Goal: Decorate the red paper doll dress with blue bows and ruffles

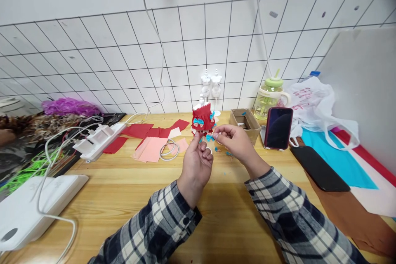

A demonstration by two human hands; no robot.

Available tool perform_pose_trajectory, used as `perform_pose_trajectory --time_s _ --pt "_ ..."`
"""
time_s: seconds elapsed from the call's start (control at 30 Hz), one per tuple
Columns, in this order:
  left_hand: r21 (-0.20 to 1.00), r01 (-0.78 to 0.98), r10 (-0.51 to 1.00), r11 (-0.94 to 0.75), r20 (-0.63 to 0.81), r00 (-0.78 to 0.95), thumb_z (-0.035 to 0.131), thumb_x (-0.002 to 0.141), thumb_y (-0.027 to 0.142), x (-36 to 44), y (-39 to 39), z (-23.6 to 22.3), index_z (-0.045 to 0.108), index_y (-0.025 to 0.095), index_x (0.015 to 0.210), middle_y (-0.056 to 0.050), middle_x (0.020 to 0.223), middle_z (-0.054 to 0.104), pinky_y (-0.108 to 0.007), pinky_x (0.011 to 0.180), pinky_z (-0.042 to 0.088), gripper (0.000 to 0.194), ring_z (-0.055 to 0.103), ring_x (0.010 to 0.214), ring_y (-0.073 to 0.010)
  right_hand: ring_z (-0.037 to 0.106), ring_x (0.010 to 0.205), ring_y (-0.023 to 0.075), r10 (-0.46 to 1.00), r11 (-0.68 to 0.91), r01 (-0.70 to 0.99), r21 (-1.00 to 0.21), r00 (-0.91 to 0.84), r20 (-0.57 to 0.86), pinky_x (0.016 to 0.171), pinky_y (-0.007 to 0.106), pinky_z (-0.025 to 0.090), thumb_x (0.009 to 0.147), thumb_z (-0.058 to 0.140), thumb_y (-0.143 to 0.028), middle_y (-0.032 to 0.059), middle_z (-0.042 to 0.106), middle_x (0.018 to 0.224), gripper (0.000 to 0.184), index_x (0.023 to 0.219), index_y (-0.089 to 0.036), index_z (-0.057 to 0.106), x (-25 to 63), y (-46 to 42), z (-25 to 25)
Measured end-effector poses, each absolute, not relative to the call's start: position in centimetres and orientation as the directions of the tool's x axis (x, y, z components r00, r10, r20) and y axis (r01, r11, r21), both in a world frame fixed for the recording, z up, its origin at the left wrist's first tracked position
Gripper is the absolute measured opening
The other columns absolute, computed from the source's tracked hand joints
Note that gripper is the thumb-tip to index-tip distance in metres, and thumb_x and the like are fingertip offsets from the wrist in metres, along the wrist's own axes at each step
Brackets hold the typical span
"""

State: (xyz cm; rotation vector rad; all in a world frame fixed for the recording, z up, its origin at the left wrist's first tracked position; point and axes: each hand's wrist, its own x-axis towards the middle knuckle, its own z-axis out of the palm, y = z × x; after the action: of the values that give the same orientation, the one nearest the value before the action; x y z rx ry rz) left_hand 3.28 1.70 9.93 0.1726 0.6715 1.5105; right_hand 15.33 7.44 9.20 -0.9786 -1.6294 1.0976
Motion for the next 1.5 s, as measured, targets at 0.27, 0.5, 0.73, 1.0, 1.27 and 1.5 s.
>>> perform_pose_trajectory --time_s 0.27,0.5,0.73,1.0,1.27,1.5 --pt "0.493 -0.869 0.916 0.042 -0.366 -0.163 0.058 0.088 0.021 3.2 2.1 10.3 0.053 0.017 0.078 0.009 0.049 0.035 -0.013 0.035 0.026 0.012 0.03 0.034 -0.0023 0.03 0.05 0.0088 0.924 0.309 0.145 -0.94 -0.278 0.261 0.048 0.025 0.022 0.074 0.065 -0.038 -0.0047 0.042 0.056 0.021 0.076 -0.017 0.066 15.2 7.0 9.6" --pt "0.484 -0.874 0.923 0.033 -0.351 -0.159 0.055 0.09 0.025 3.2 2.0 10.1 0.057 0.017 0.082 0.009 0.047 0.034 -0.014 0.034 0.026 0.011 0.03 0.034 -0.003 0.031 0.05 0.0093 0.926 0.323 0.178 -0.929 -0.264 0.271 0.048 0.024 0.022 0.073 0.065 -0.038 -0.0055 0.039 0.054 0.022 0.077 -0.017 0.067 15.2 6.9 9.7" --pt "0.487 -0.873 0.92 0.025 -0.352 -0.169 0.058 0.089 0.033 3.0 2.4 10.1 0.058 0.019 0.089 0.01 0.049 0.035 -0.013 0.035 0.027 0.014 0.03 0.035 -0.0024 0.03 0.05 0.009 0.924 0.314 0.187 -0.931 -0.285 0.255 0.049 0.024 0.022 0.073 0.064 -0.037 -0.0065 0.036 0.052 0.02 0.075 -0.017 0.065 15.1 6.5 10.1" --pt "0.464 -0.883 0.929 0.076 -0.355 -0.106 0.057 0.09 0.033 2.5 3.2 9.9 0.053 0.018 0.074 0.01 0.046 0.032 -0.012 0.033 0.027 0.022 0.029 0.033 -0.0026 0.029 0.05 0.0088 0.924 0.314 0.188 -0.931 -0.286 0.254 0.049 0.024 0.021 0.073 0.064 -0.037 -0.0072 0.034 0.052 0.02 0.075 -0.017 0.064 15.1 6.4 10.4" --pt "0.438 -0.895 0.92 0.086 -0.38 -0.098 0.061 0.087 0.025 2.1 3.9 9.4 0.052 0.016 0.071 0.009 0.047 0.038 -0.012 0.033 0.031 0.02 0.035 0.033 -0.0026 0.03 0.05 0.0091 0.918 0.324 0.195 -0.926 -0.301 0.258 0.049 0.024 0.023 0.073 0.064 -0.036 -0.0066 0.035 0.052 0.019 0.077 -0.017 0.065 15.0 6.5 10.2" --pt "0.454 -0.89 0.935 0.033 -0.33 -0.133 0.065 0.083 0.022 1.7 3.8 9.8 0.053 0.016 0.071 0.009 0.047 0.039 -0.012 0.035 0.032 0.018 0.039 0.036 -0.0027 0.033 0.051 0.0095 0.903 0.352 0.209 -0.913 -0.333 0.272 0.049 0.024 0.025 0.074 0.063 -0.037 -0.0057 0.038 0.054 0.021 0.079 -0.017 0.066 14.4 5.8 10.1"
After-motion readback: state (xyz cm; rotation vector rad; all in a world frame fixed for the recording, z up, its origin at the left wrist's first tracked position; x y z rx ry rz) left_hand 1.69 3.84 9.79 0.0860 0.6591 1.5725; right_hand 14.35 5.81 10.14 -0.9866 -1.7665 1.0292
